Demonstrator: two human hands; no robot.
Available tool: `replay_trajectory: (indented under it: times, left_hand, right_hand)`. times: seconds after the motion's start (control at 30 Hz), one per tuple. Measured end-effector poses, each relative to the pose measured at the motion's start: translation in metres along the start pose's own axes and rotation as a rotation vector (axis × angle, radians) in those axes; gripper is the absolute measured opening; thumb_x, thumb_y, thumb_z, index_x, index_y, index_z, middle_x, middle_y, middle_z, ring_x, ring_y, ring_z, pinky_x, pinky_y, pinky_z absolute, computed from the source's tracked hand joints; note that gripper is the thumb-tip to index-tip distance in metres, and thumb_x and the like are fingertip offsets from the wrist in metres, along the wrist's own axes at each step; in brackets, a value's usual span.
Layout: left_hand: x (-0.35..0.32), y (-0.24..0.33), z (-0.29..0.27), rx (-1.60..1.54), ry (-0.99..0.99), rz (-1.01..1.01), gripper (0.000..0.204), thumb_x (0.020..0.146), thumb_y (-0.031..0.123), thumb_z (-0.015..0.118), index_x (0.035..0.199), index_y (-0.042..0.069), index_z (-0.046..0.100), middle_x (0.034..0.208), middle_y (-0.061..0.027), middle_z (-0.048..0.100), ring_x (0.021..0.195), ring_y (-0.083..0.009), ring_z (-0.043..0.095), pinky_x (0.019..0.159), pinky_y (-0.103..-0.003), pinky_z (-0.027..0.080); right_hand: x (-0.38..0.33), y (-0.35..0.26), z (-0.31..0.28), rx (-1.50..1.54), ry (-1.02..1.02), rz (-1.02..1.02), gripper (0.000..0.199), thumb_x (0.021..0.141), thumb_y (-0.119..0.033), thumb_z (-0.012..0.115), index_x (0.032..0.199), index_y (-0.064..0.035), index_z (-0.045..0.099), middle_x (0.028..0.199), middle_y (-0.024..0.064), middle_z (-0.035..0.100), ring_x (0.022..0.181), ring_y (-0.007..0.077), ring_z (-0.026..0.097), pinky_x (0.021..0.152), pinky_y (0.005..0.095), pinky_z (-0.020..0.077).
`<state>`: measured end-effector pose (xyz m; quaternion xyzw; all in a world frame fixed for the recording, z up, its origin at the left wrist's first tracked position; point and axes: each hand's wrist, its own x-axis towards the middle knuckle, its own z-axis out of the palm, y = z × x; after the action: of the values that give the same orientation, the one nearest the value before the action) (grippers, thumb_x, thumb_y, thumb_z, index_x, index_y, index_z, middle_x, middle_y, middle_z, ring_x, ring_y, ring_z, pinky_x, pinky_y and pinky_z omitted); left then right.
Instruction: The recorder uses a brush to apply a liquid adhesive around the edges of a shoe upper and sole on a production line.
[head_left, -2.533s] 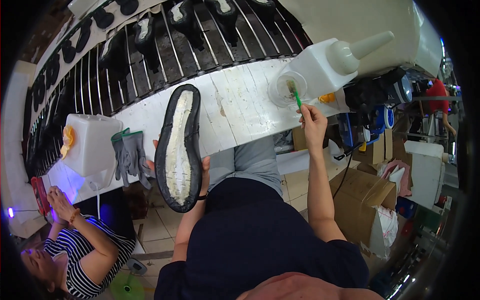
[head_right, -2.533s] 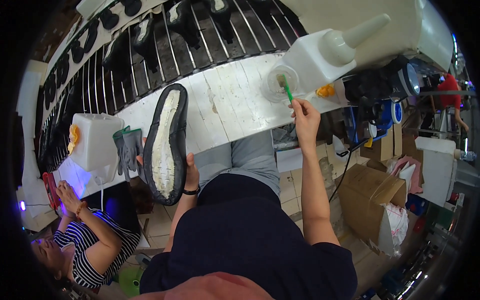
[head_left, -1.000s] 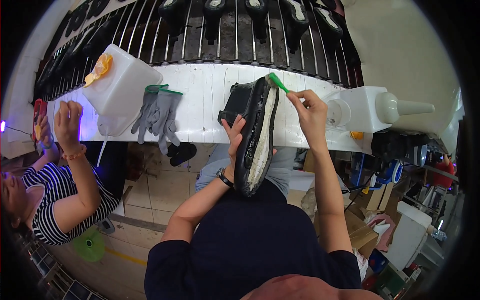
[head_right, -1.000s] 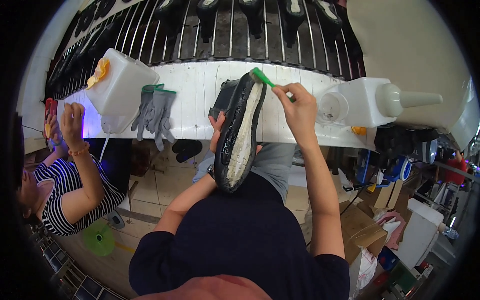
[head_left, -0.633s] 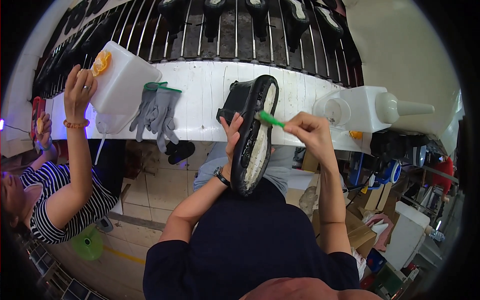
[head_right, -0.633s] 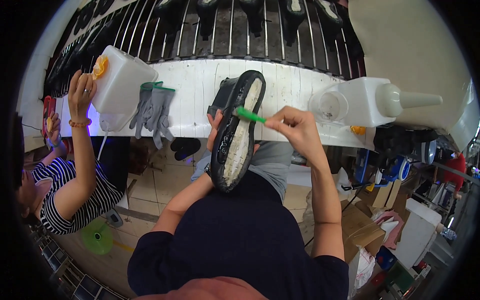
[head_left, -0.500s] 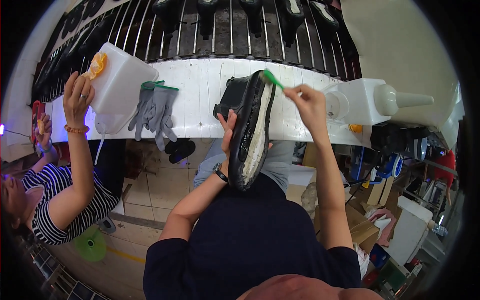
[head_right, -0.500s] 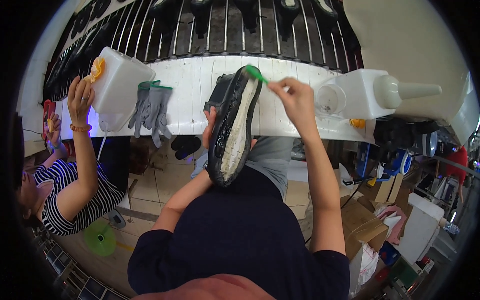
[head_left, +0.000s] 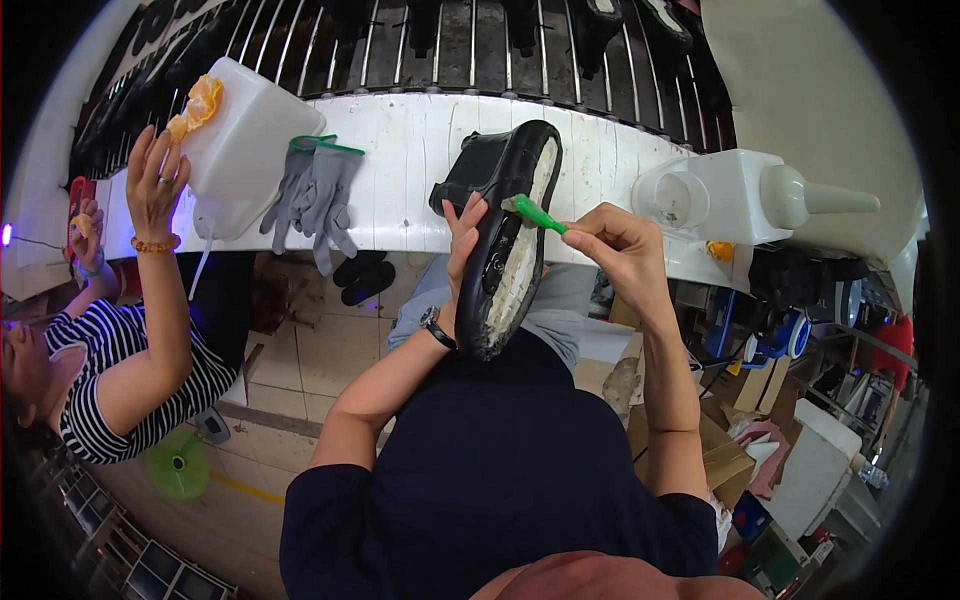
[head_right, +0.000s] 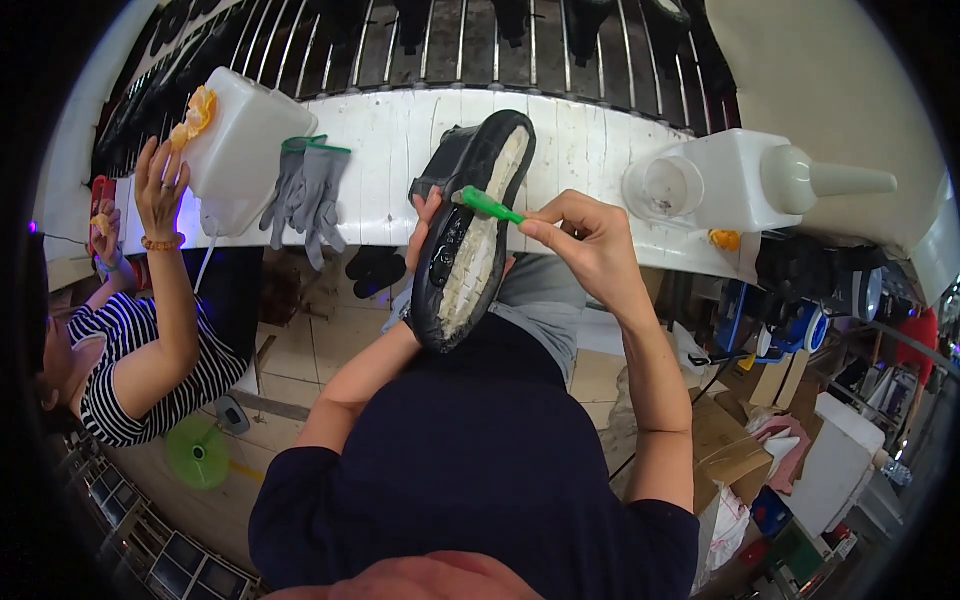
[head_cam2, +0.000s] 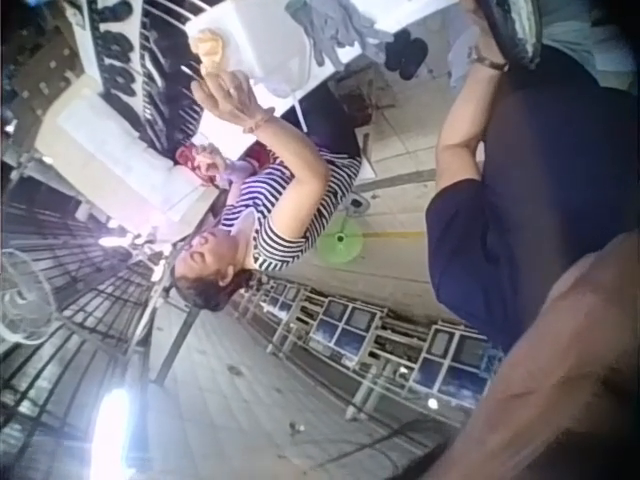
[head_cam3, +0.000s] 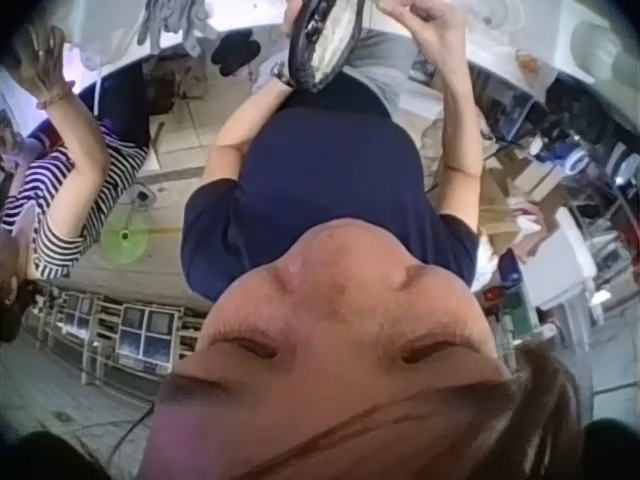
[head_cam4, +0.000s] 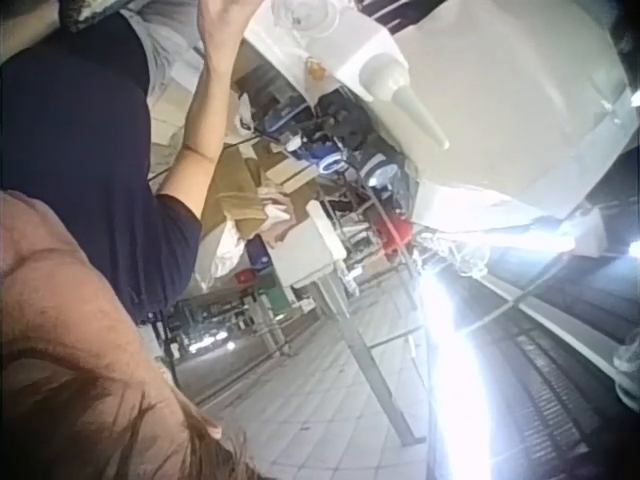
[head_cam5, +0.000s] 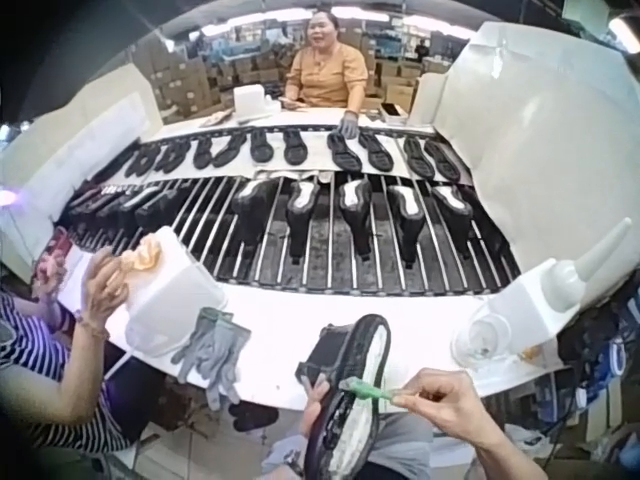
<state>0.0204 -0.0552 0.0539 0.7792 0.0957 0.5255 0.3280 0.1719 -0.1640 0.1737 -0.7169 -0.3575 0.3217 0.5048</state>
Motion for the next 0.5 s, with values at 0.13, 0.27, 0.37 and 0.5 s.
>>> replay_trajectory:
  times: [0.13,0.27,0.37,0.5]
  left_hand:
    - [0.0,0.002,0.004,-0.09,0.085,-0.041,0.098,0.069,0.02,0.089,0.144,0.015,0.026,0.146,-0.0211,0.038,0.139,-0.0388,0.036,0.116,-0.064,0.002]
    - [-0.005,-0.009,0.001,-0.218,0.062,-0.076,0.097,0.069,0.017,0.088,0.145,0.015,0.027,0.148,-0.0207,0.039,0.14,-0.0379,0.036,0.116,-0.062,-0.001]
    - [-0.01,-0.018,-0.002,-0.215,0.026,-0.05,0.098,0.07,0.018,0.087,0.146,0.016,0.026,0.149,-0.0208,0.038,0.14,-0.0373,0.036,0.117,-0.061,-0.002]
    - [0.0,-0.008,0.0,-0.136,0.019,-0.043,0.096,0.074,0.022,0.084,0.148,0.012,0.025,0.147,-0.0215,0.04,0.139,-0.0352,0.038,0.117,-0.059,0.005]
  right_hand:
    - [-0.009,-0.01,0.001,-0.032,-0.083,-0.093,0.012,0.083,-0.01,0.076,0.085,0.0017,0.073,0.078,0.0052,0.068,0.069,0.0087,0.06,0.058,0.023,0.0421]
    - [-0.017,-0.026,0.005,-0.087,-0.135,-0.185,0.01,0.082,-0.007,0.077,0.086,0.0009,0.074,0.079,0.006,0.068,0.074,0.0115,0.065,0.064,0.0242,0.0477]
    - [-0.025,-0.035,0.011,-0.183,-0.186,-0.242,0.01,0.081,-0.006,0.077,0.088,0.0005,0.073,0.078,0.0063,0.068,0.074,0.0133,0.066,0.065,0.0248,0.0496]
    - [-0.016,-0.021,0.005,-0.183,-0.076,-0.24,0.009,0.083,-0.007,0.076,0.089,-0.0012,0.074,0.078,0.0057,0.068,0.068,0.009,0.061,0.058,0.023,0.0444]
